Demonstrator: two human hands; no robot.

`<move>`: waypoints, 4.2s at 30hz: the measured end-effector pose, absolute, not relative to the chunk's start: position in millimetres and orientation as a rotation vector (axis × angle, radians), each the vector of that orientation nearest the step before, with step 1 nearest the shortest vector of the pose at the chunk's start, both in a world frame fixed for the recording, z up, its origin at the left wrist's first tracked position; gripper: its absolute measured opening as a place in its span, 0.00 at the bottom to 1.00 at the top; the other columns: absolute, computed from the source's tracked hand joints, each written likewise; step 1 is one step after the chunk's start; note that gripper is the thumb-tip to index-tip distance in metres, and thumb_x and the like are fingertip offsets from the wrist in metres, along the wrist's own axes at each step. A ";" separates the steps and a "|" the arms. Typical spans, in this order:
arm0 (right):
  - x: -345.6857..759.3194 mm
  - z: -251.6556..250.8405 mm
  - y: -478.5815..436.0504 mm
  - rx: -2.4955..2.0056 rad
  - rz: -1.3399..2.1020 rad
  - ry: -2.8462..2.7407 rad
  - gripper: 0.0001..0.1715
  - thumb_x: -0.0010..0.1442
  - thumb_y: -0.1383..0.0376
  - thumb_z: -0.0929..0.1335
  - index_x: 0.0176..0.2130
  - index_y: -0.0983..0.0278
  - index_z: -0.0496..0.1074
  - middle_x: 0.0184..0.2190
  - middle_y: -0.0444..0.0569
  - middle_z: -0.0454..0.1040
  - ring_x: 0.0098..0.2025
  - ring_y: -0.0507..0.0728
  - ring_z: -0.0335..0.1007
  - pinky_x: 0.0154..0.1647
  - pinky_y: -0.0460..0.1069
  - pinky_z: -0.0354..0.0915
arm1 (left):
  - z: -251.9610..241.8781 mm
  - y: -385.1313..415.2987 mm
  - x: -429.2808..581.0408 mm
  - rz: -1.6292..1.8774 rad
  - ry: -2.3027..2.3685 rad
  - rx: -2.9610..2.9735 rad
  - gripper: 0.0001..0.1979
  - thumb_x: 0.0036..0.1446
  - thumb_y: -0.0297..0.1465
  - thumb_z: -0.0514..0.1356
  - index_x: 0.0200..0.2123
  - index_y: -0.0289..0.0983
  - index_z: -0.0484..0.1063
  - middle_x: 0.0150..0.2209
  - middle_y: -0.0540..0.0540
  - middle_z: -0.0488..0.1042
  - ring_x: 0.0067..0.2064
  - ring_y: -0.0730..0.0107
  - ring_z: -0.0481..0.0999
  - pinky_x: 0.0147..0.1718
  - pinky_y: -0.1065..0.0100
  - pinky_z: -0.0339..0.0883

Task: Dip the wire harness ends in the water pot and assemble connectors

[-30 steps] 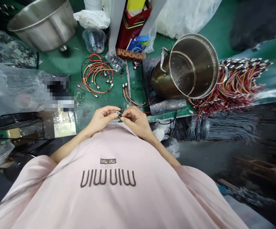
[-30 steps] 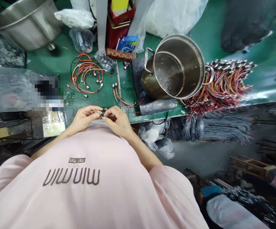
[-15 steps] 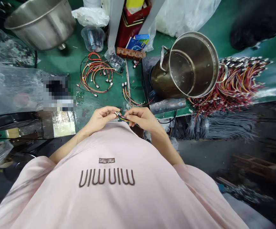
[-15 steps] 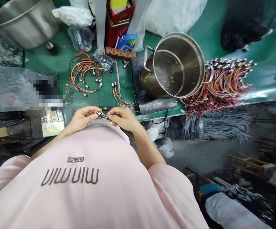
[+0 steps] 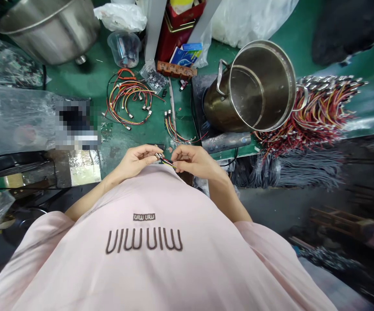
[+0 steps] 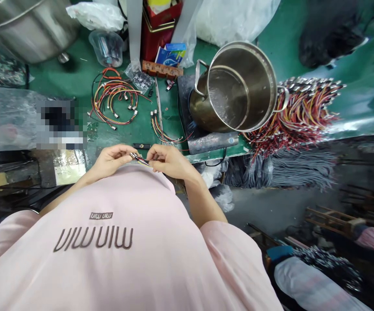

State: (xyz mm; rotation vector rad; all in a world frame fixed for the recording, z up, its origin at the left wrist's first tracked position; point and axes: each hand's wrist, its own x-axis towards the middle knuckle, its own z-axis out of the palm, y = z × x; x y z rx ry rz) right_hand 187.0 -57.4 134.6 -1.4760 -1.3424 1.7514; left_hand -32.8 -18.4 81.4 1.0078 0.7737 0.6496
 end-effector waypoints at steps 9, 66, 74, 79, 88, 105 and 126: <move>185.0 134.3 -61.0 -1.465 1.686 -1.422 0.05 0.55 0.69 0.66 0.30 0.64 0.73 0.30 0.44 0.73 0.27 0.50 0.74 0.30 0.46 0.72 | 78.2 -17.5 -36.5 0.611 0.707 0.994 0.13 0.51 0.37 0.68 0.38 0.36 0.79 0.37 0.45 0.80 0.37 0.71 0.78 0.41 0.70 0.69; 152.2 126.3 -65.7 -1.526 0.925 -1.770 0.06 0.53 0.72 0.65 0.27 0.62 0.68 0.28 0.45 0.71 0.31 0.52 0.67 0.34 0.48 0.65 | 79.4 -23.8 -34.8 0.607 0.861 1.009 0.18 0.46 0.39 0.70 0.40 0.35 0.79 0.34 0.45 0.81 0.34 0.70 0.79 0.39 0.67 0.72; 165.4 127.2 -69.0 -1.449 1.467 -1.430 0.05 0.61 0.63 0.66 0.38 0.63 0.67 0.28 0.43 0.71 0.27 0.50 0.70 0.30 0.46 0.66 | 78.5 -19.1 -34.6 0.601 0.895 0.953 0.19 0.48 0.43 0.68 0.38 0.35 0.77 0.33 0.46 0.79 0.33 0.72 0.77 0.38 0.69 0.70; 163.5 125.8 -72.4 -1.484 1.244 -1.662 0.06 0.56 0.67 0.69 0.36 0.63 0.69 0.33 0.44 0.71 0.29 0.48 0.65 0.29 0.45 0.64 | 76.6 -18.9 -32.5 0.622 0.899 0.987 0.19 0.49 0.45 0.67 0.36 0.35 0.77 0.32 0.48 0.78 0.32 0.72 0.76 0.37 0.68 0.69; 156.8 119.3 -70.9 -1.499 1.442 -1.299 0.04 0.57 0.66 0.67 0.35 0.62 0.67 0.24 0.39 0.68 0.22 0.48 0.66 0.23 0.44 0.63 | 78.9 -17.6 -35.2 0.573 0.824 0.992 0.18 0.49 0.39 0.69 0.42 0.36 0.78 0.31 0.48 0.77 0.31 0.75 0.73 0.35 0.70 0.67; 148.2 119.0 -69.2 -1.510 0.706 -2.018 0.09 0.57 0.72 0.63 0.28 0.61 0.65 0.26 0.45 0.68 0.31 0.53 0.65 0.33 0.47 0.62 | 78.2 -18.7 -30.3 0.560 0.841 0.904 0.16 0.46 0.40 0.69 0.32 0.33 0.77 0.22 0.51 0.72 0.25 0.76 0.68 0.29 0.69 0.65; 183.5 80.8 -33.9 -1.146 2.012 -1.196 0.22 0.54 0.54 0.74 0.43 0.66 0.74 0.34 0.48 0.79 0.35 0.52 0.75 0.35 0.46 0.69 | 76.7 19.4 -39.3 0.867 0.918 0.718 0.19 0.43 0.45 0.72 0.25 0.35 0.73 0.19 0.51 0.71 0.21 0.79 0.68 0.23 0.75 0.61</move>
